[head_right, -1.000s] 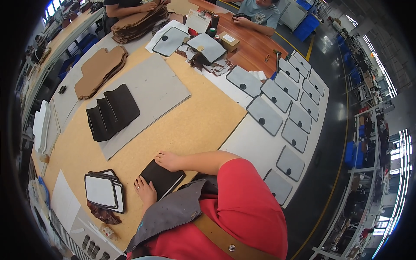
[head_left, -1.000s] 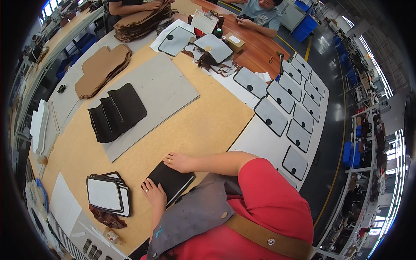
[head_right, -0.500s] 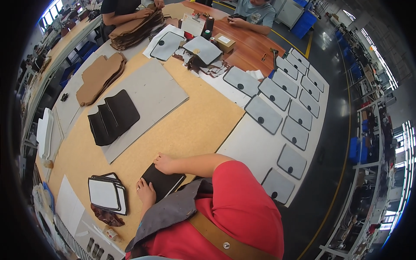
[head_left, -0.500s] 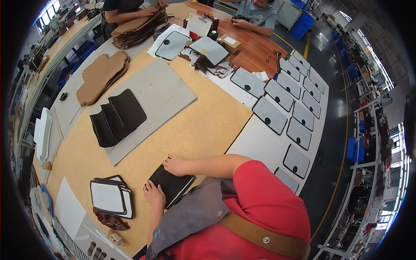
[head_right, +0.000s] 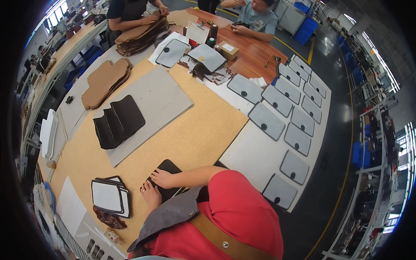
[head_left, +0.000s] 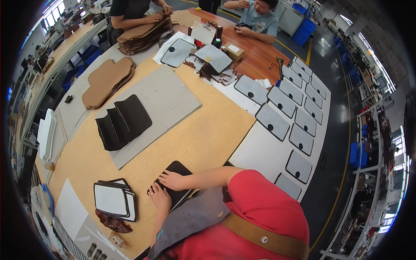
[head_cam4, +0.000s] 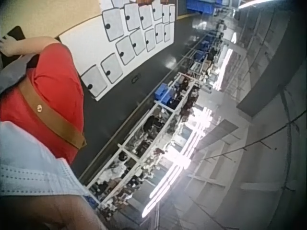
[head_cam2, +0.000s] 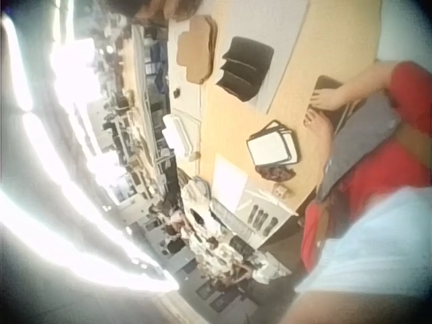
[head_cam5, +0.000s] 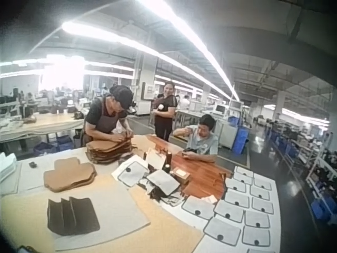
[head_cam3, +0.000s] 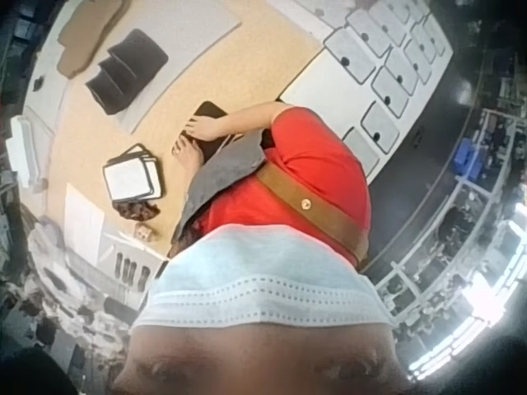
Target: Assembling leather bag components by aligning and pressing pieces together.
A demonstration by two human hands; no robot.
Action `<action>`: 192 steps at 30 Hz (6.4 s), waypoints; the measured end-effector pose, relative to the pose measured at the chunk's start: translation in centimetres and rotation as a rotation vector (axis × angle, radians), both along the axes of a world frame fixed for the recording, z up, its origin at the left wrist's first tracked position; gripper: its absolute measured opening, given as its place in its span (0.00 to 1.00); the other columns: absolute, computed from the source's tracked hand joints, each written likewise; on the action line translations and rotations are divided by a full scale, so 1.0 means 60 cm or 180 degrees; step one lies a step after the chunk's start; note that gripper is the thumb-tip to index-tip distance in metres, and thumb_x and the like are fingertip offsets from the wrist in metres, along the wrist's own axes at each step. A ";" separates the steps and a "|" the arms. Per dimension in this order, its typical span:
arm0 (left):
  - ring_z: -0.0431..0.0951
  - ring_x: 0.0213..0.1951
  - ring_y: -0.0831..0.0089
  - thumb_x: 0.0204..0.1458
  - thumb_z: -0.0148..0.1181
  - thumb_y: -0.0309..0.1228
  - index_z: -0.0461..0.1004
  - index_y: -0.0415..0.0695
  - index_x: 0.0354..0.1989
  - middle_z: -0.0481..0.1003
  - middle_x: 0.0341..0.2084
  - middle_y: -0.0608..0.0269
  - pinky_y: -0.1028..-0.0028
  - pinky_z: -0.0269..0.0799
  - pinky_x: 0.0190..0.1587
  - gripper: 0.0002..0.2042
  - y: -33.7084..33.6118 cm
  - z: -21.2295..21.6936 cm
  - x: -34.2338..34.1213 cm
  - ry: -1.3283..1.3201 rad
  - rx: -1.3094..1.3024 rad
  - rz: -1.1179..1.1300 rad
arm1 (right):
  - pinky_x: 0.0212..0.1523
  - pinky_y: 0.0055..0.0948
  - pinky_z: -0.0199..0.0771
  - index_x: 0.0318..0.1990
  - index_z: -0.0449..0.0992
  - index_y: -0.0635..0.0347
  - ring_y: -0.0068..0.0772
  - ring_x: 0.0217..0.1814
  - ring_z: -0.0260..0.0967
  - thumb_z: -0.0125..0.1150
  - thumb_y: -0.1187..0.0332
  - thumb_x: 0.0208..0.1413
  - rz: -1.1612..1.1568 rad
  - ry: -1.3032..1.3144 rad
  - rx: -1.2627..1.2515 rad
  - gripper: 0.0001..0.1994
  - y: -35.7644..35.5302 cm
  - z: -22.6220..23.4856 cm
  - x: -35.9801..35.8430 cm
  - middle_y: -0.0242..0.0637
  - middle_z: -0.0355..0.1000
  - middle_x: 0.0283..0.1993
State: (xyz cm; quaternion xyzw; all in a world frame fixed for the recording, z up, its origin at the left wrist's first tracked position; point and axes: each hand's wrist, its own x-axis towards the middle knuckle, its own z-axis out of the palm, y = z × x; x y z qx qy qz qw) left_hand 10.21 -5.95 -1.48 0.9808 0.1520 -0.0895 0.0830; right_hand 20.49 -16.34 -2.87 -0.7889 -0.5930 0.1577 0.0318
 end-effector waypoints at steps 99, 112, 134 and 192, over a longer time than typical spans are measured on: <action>0.70 0.28 0.62 0.45 0.56 0.14 0.72 0.37 0.34 0.70 0.25 0.56 0.69 0.65 0.31 0.08 -0.144 0.283 0.241 -0.2349 -0.1191 -0.0967 | 0.26 0.34 0.66 0.31 0.72 0.56 0.35 0.24 0.69 0.57 0.68 0.49 -0.1285 0.0452 0.2874 0.04 -0.264 0.254 0.218 0.32 0.69 0.22; 0.71 0.31 0.60 0.46 0.57 0.16 0.70 0.36 0.40 0.70 0.29 0.54 0.68 0.67 0.35 0.11 -0.148 0.282 0.255 -0.1961 -0.1098 -0.1102 | 0.28 0.33 0.67 0.27 0.71 0.57 0.34 0.25 0.70 0.57 0.68 0.47 -0.1381 0.0239 0.2764 0.04 -0.278 0.244 0.228 0.32 0.69 0.21; 0.70 0.26 0.70 0.49 0.57 0.23 0.73 0.36 0.32 0.69 0.22 0.59 0.75 0.65 0.31 0.04 -0.181 0.257 0.239 -0.1683 -0.2369 -0.0135 | 0.27 0.33 0.69 0.27 0.74 0.57 0.38 0.25 0.70 0.57 0.71 0.45 -0.1053 0.0324 0.1960 0.02 -0.295 0.299 0.256 0.35 0.71 0.21; 0.72 0.36 0.66 0.46 0.59 0.29 0.73 0.46 0.29 0.74 0.25 0.65 0.64 0.58 0.45 0.03 -0.124 0.058 0.202 -0.0622 -0.0882 -0.0213 | 0.33 0.30 0.69 0.33 0.79 0.61 0.34 0.31 0.71 0.60 0.59 0.49 -0.1531 0.2841 -0.0576 0.13 -0.115 0.028 0.294 0.39 0.75 0.28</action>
